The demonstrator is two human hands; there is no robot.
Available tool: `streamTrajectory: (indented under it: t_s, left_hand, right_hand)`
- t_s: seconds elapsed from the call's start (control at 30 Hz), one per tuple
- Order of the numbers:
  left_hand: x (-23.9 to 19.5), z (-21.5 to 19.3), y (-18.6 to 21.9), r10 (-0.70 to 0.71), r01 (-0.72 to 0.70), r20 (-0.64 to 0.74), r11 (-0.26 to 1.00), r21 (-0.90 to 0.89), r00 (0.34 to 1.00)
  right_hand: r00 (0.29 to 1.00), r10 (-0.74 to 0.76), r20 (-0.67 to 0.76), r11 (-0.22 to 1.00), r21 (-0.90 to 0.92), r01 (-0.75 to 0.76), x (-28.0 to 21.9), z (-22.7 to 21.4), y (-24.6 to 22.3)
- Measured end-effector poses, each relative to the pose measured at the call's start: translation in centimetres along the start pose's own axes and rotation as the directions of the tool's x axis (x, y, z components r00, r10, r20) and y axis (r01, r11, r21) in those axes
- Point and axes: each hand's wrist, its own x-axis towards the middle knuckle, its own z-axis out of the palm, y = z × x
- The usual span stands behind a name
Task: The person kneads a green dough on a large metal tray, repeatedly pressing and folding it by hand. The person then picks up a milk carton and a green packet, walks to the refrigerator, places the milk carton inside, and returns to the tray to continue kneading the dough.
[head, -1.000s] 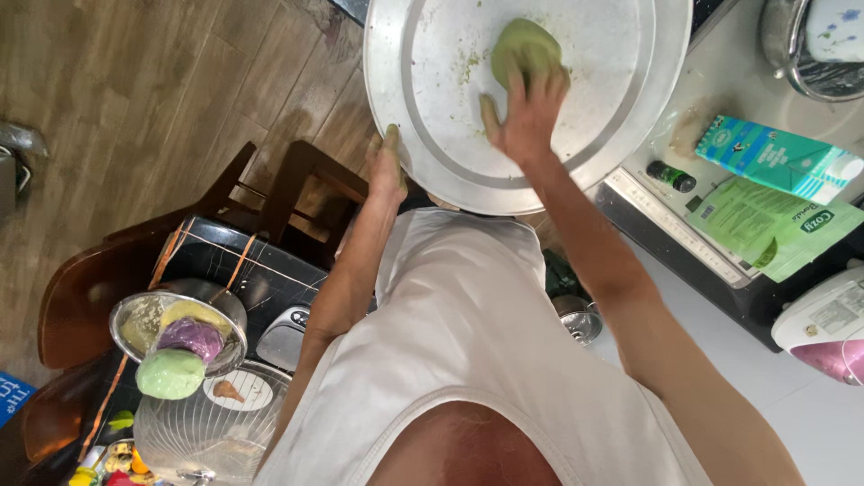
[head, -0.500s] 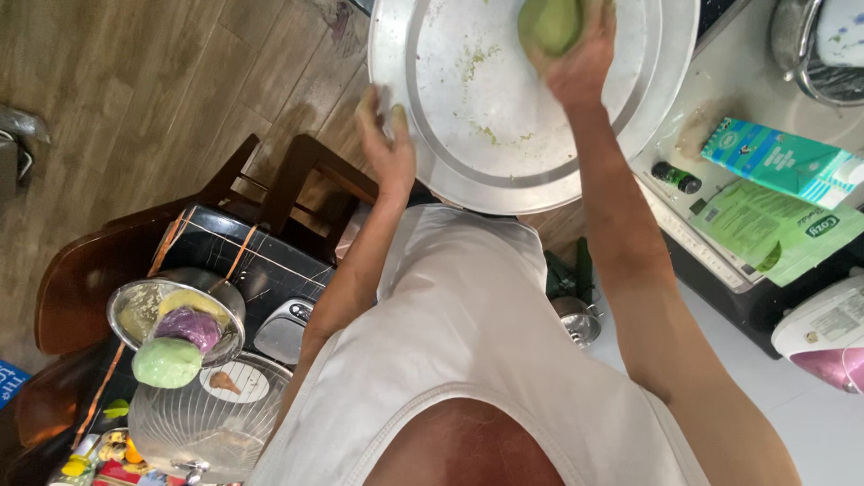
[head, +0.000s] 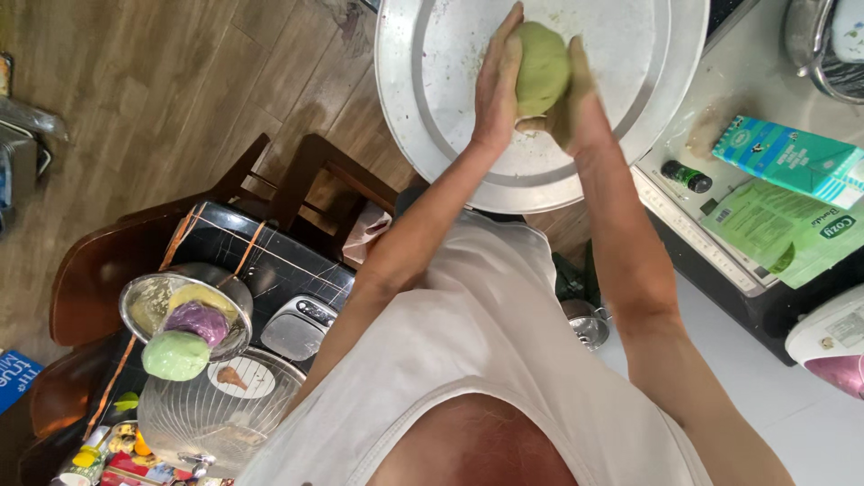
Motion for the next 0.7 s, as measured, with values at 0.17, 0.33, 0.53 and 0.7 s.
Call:
streamTrajectory:
  t_s: [0.17,0.33,0.53,0.7]
  left_hand:
    - [0.2,0.6,0.4,-0.342,0.341,0.134,0.671,-0.659,0.930]
    - [-0.7,0.5,0.9,-0.200,0.551,0.516,0.215,-0.806,0.833]
    - [-1.6,0.0,-0.4,-0.283,0.454,0.361,0.435,-0.777,0.889]
    - [-1.5,0.3,1.9,-0.297,0.335,0.172,0.689,-0.643,0.939]
  right_hand:
    - [0.627,-0.776,0.069,0.312,-0.822,0.476,-3.9,4.3,0.5]
    - [0.262,-0.800,0.540,-0.343,-0.769,0.539,-5.4,6.3,-2.1]
    - [0.222,-0.852,0.474,-0.275,-0.766,0.580,-5.0,6.5,-0.7]
    - [0.568,-0.817,0.097,0.412,-0.590,0.694,-6.3,4.2,0.6]
